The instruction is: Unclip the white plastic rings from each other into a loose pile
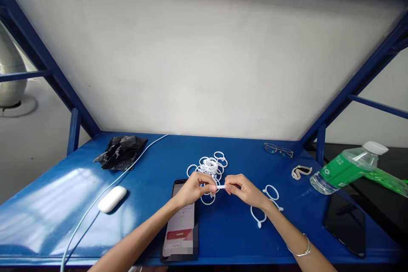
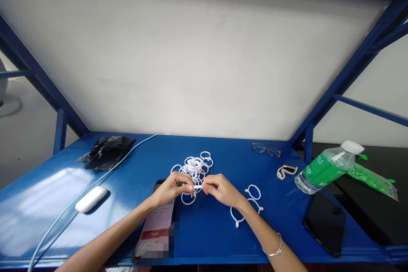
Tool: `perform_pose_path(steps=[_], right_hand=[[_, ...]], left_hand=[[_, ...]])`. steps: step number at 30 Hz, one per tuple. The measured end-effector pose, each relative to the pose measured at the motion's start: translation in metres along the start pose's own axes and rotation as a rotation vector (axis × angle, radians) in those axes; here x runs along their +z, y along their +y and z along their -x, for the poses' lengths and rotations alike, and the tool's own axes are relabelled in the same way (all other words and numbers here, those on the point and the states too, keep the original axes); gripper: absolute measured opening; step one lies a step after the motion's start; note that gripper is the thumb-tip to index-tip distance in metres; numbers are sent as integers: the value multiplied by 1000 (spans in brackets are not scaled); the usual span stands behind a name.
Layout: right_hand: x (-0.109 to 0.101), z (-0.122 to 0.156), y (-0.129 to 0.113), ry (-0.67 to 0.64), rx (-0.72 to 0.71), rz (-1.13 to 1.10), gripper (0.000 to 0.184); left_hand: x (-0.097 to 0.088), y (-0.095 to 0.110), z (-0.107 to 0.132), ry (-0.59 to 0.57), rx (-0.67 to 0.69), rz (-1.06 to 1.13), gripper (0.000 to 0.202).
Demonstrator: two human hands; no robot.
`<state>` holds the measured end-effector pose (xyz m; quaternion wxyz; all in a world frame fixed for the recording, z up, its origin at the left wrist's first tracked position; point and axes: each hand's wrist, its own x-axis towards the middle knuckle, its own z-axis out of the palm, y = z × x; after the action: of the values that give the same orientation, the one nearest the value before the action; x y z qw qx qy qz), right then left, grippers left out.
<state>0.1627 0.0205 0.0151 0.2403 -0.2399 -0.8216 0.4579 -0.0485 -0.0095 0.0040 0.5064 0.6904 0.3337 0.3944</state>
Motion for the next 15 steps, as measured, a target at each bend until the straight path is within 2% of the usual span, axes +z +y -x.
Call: perform_pose_path(steps=[3, 6, 7, 10, 15], right_hand=[[-2, -1, 1, 9, -5, 67, 44], [-8, 1, 2, 21, -7, 171, 19], [-12, 2, 2, 31, 2, 231, 16], [-23, 8, 5, 27, 89, 469, 34], [-33, 14, 17, -66, 282, 751, 20]], left_hand=[[-1, -1, 0, 2, 31, -150, 34], [-2, -3, 1, 2, 119, -377, 26], [-2, -5, 2, -4, 154, -460, 24], [-3, -9, 2, -40, 240, -714, 24], [-3, -10, 3, -68, 278, -1028, 26]])
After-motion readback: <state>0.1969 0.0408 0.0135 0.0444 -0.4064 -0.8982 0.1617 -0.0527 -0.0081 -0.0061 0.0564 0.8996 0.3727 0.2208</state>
